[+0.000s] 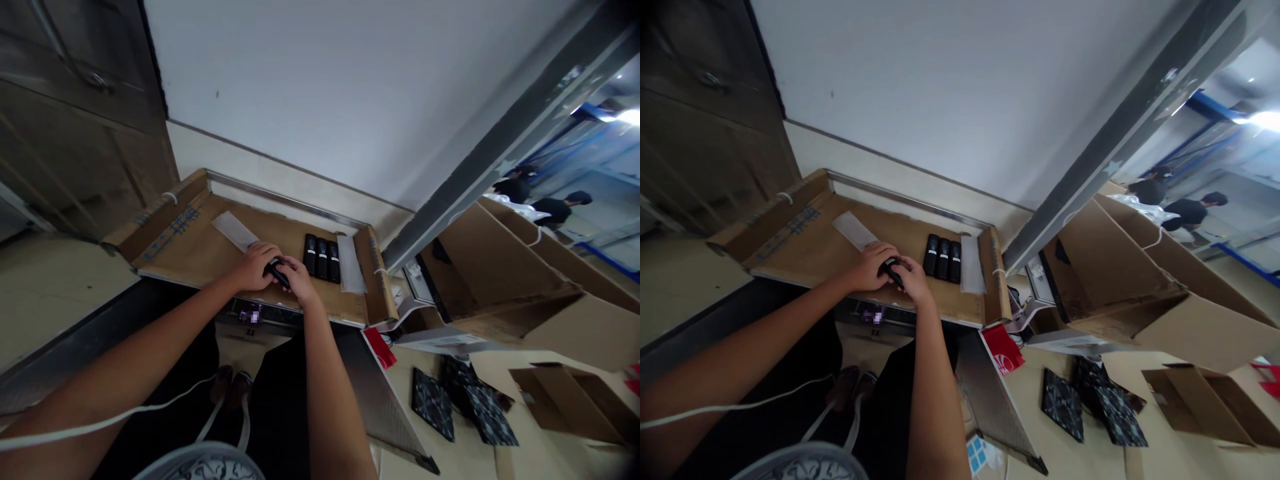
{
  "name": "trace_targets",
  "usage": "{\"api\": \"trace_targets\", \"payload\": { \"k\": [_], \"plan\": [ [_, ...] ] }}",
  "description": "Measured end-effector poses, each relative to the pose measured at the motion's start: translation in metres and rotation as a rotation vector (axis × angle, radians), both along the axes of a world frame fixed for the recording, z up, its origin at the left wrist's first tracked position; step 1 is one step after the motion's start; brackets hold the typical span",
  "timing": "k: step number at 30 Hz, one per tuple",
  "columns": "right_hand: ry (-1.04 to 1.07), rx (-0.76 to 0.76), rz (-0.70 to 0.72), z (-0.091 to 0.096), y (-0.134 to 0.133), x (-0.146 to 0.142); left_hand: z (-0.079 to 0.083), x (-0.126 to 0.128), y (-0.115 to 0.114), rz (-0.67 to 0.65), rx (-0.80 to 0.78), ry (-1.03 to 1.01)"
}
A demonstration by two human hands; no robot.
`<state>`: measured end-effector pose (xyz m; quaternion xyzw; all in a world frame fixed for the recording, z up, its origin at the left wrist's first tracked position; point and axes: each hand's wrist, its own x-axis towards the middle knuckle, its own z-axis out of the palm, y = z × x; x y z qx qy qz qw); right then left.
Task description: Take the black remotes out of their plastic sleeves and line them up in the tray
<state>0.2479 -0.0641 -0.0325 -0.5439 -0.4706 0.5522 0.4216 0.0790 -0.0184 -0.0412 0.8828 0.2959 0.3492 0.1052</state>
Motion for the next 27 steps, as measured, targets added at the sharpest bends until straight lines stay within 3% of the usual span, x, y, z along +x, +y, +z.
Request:
{"api": "trace_targets", "payload": {
  "k": [2,5,12,16,22,27],
  "plan": [
    [0.002,0.029,-0.01,-0.004,-0.001,0.0,0.002,-0.002,-0.002,-0.018,0.003,-0.069],
    [-0.017,0.087,-0.059,-0.01,-0.003,-0.003,0.0,-0.005,-0.001,0.065,0.018,-0.143],
    [-0.178,0.196,-0.103,-0.024,-0.004,-0.008,-0.022,-0.001,0.01,0.232,-0.026,-0.113],
    [-0.247,0.252,-0.133,-0.03,-0.003,-0.008,-0.027,-0.001,0.012,0.187,-0.029,-0.104],
    [-0.338,0.323,-0.233,-0.035,0.004,-0.011,-0.022,0.0,0.005,-0.026,-0.054,-0.183],
    [-0.309,0.335,-0.25,-0.034,0.013,-0.015,-0.021,0.002,-0.001,0.021,-0.083,-0.258]
  ]
}}
